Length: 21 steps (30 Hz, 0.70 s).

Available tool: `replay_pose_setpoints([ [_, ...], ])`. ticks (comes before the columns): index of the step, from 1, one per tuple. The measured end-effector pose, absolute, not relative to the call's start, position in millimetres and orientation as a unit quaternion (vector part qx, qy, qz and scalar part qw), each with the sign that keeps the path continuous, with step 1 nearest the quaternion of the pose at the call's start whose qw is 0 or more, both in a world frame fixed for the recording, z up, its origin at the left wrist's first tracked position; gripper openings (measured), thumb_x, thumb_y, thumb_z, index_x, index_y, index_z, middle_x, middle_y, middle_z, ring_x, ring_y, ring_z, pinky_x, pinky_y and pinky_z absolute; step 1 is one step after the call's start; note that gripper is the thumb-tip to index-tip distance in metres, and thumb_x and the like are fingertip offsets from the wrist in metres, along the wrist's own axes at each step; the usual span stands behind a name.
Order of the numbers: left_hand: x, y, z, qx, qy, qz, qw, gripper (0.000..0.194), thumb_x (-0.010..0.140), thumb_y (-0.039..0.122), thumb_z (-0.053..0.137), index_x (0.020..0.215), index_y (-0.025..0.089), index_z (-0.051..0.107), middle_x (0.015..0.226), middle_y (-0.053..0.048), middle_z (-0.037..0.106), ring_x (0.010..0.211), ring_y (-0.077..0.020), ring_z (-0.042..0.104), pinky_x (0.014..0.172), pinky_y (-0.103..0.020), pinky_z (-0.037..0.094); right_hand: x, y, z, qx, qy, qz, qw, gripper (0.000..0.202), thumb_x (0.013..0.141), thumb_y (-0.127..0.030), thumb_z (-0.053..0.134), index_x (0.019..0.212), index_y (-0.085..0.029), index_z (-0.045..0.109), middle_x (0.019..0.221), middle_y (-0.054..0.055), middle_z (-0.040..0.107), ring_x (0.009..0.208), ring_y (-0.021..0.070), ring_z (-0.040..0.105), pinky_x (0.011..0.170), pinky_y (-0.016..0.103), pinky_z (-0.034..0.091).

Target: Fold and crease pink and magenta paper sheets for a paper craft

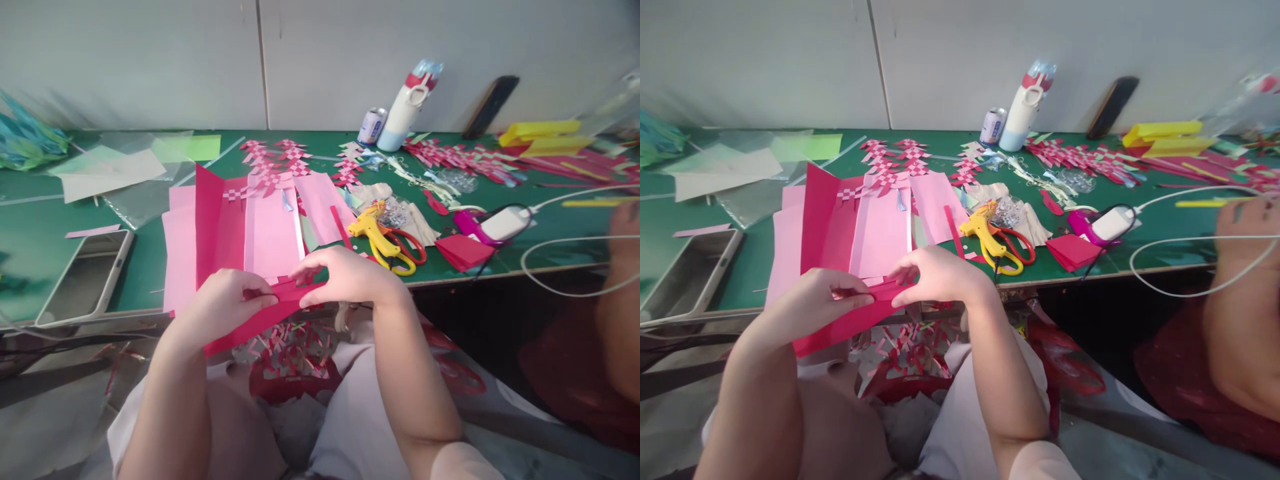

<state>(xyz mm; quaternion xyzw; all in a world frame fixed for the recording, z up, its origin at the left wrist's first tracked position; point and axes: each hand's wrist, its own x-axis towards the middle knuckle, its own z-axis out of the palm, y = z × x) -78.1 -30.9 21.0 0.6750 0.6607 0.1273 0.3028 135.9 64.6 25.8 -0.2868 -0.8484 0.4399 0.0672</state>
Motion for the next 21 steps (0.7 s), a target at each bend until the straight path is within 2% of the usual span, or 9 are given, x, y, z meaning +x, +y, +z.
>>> replay_pose_setpoints([
  [4, -87, -32, 23, 0.675, 0.66, 0.127, 0.305, 0.024, 0.079, 0.041, 0.057, 0.081, 0.023, 0.073, 0.078, -0.001, 0.073, 0.071, -0.0159, 0.063, 0.065, -0.027, 0.046, 152, 71, 27, -0.253, -0.851, 0.452, 0.084, 0.041, 0.067, -0.025, 0.079, 0.107, -0.019, 0.071, 0.106, 0.005, 0.071, 0.098, 0.0183, 0.065, 0.085, 0.027, 0.047],
  [9, -94, -34, 22, 0.675, 0.651, 0.128, 0.324, 0.026, 0.081, 0.042, 0.056, 0.083, 0.022, 0.072, 0.079, -0.002, 0.073, 0.072, -0.0168, 0.063, 0.065, -0.028, 0.046, 153, 72, 25, -0.235, -0.86, 0.442, 0.101, 0.03, 0.073, -0.019, 0.073, 0.102, -0.02, 0.073, 0.104, 0.004, 0.071, 0.094, 0.0172, 0.065, 0.083, 0.027, 0.048],
  [17, -96, -35, 24, 0.641, 0.646, 0.171, 0.377, 0.029, 0.081, 0.048, 0.058, 0.077, 0.021, 0.069, 0.072, -0.002, 0.07, 0.067, -0.0164, 0.061, 0.06, -0.026, 0.044, 143, 71, 17, -0.234, -0.851, 0.43, 0.189, 0.014, 0.079, -0.017, 0.063, 0.086, -0.015, 0.075, 0.086, 0.004, 0.072, 0.08, 0.0149, 0.063, 0.074, 0.025, 0.045],
  [21, -100, -34, 18, 0.589, 0.646, 0.199, 0.443, 0.034, 0.077, 0.054, 0.061, 0.075, 0.02, 0.068, 0.07, -0.001, 0.067, 0.064, -0.0154, 0.059, 0.054, -0.025, 0.042, 139, 72, 11, -0.252, -0.851, 0.407, 0.215, 0.019, 0.083, -0.022, 0.059, 0.073, -0.011, 0.071, 0.072, 0.003, 0.067, 0.069, 0.0127, 0.056, 0.064, 0.025, 0.039],
])
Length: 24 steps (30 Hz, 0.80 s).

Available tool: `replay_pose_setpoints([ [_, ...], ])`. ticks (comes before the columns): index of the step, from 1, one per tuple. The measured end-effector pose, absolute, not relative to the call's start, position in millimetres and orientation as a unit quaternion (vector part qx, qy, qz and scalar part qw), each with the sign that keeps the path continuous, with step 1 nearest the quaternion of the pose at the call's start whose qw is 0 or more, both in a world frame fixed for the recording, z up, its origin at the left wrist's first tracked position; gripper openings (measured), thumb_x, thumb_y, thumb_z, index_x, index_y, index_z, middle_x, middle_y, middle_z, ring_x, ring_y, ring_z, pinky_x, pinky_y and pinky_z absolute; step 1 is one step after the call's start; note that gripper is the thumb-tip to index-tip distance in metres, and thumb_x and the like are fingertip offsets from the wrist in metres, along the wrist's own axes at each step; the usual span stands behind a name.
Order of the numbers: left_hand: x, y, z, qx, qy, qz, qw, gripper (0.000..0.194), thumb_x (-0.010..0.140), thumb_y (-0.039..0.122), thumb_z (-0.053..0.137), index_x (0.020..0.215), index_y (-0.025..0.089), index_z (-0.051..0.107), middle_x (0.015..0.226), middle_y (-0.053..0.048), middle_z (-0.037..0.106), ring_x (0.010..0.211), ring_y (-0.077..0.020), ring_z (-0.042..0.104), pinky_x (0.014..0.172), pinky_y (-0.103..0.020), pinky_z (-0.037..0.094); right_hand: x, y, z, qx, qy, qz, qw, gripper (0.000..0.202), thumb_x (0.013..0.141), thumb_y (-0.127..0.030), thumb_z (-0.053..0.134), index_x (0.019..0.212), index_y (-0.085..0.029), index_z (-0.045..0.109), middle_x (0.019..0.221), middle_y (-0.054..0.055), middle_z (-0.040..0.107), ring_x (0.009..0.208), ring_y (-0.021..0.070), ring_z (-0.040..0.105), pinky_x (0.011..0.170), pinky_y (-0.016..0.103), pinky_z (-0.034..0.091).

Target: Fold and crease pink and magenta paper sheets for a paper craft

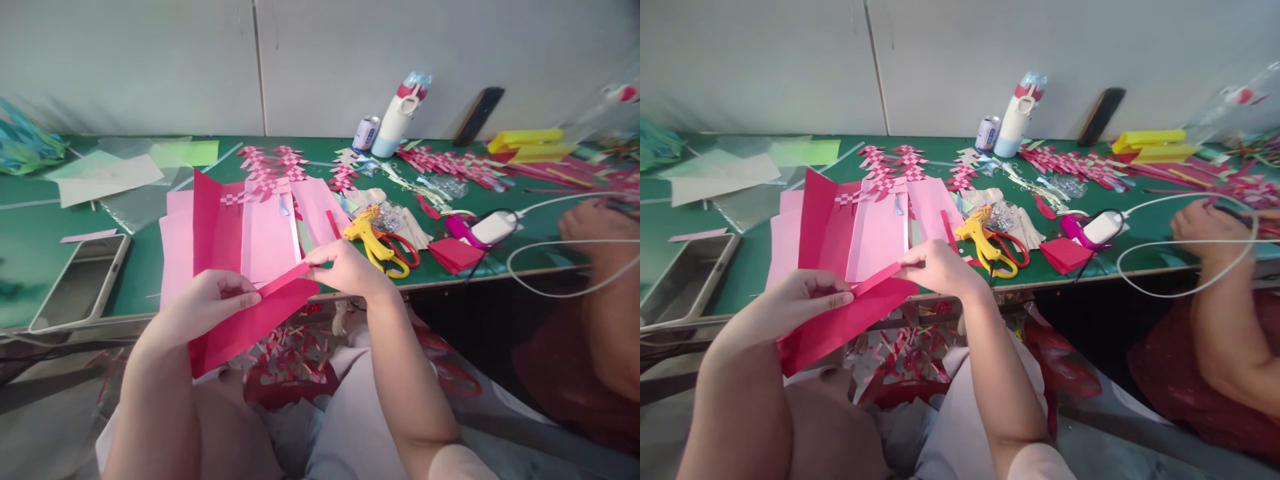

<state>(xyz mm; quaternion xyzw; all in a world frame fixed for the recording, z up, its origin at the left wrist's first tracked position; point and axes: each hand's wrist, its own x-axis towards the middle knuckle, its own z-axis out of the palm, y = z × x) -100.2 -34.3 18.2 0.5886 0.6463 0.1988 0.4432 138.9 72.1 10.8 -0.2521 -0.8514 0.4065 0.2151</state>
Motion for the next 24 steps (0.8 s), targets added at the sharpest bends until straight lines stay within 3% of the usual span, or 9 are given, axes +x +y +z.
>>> replay_pose_setpoints([
  [8, -101, -35, 19, 0.584, 0.662, 0.187, 0.431, 0.033, 0.077, 0.053, 0.062, 0.073, 0.02, 0.068, 0.068, -0.001, 0.067, 0.063, -0.0151, 0.058, 0.054, -0.025, 0.042, 129, 75, 0, -0.236, -0.868, 0.371, 0.232, 0.026, 0.084, -0.021, 0.056, 0.063, -0.01, 0.066, 0.061, 0.001, 0.058, 0.062, 0.0104, 0.051, 0.058, 0.023, 0.034],
  [12, -100, -37, 26, 0.612, 0.669, 0.185, 0.38, 0.029, 0.078, 0.049, 0.06, 0.075, 0.021, 0.069, 0.071, -0.002, 0.07, 0.067, -0.0176, 0.061, 0.059, -0.027, 0.045, 132, 79, -1, -0.242, -0.852, 0.409, 0.22, 0.016, 0.08, -0.017, 0.058, 0.077, -0.014, 0.073, 0.08, 0.004, 0.071, 0.077, 0.015, 0.064, 0.071, 0.024, 0.046],
  [16, -98, -39, 28, 0.648, 0.677, 0.154, 0.312, 0.026, 0.079, 0.045, 0.058, 0.079, 0.022, 0.071, 0.079, -0.003, 0.073, 0.072, -0.0193, 0.063, 0.067, -0.029, 0.046, 141, 81, 5, -0.242, -0.84, 0.446, 0.192, 0.035, 0.079, -0.007, 0.048, 0.101, -0.017, 0.073, 0.099, 0.005, 0.074, 0.094, 0.0146, 0.067, 0.086, 0.028, 0.049],
  [18, -96, -40, 27, 0.662, 0.677, 0.129, 0.294, 0.025, 0.08, 0.043, 0.057, 0.08, 0.023, 0.071, 0.078, -0.003, 0.073, 0.07, -0.0186, 0.063, 0.066, -0.029, 0.046, 141, 77, 10, -0.243, -0.841, 0.436, 0.209, 0.036, 0.08, -0.006, 0.046, 0.103, -0.016, 0.072, 0.1, 0.005, 0.073, 0.095, 0.0141, 0.066, 0.087, 0.028, 0.049],
  [21, -91, -40, 25, 0.678, 0.669, 0.106, 0.284, 0.026, 0.081, 0.042, 0.055, 0.078, 0.023, 0.071, 0.075, -0.002, 0.072, 0.067, -0.0168, 0.062, 0.062, -0.027, 0.044, 133, 66, 18, -0.241, -0.864, 0.391, 0.207, 0.021, 0.084, -0.023, 0.058, 0.098, -0.017, 0.074, 0.099, 0.005, 0.073, 0.091, 0.0158, 0.066, 0.083, 0.028, 0.048],
  [24, -86, -40, 25, 0.679, 0.665, 0.098, 0.294, 0.025, 0.08, 0.043, 0.056, 0.077, 0.024, 0.072, 0.074, -0.001, 0.072, 0.066, -0.0161, 0.062, 0.062, -0.027, 0.044, 122, 56, 21, -0.222, -0.891, 0.367, 0.147, 0.027, 0.075, -0.037, 0.073, 0.095, -0.018, 0.075, 0.096, 0.006, 0.073, 0.086, 0.0176, 0.065, 0.079, 0.028, 0.046],
])
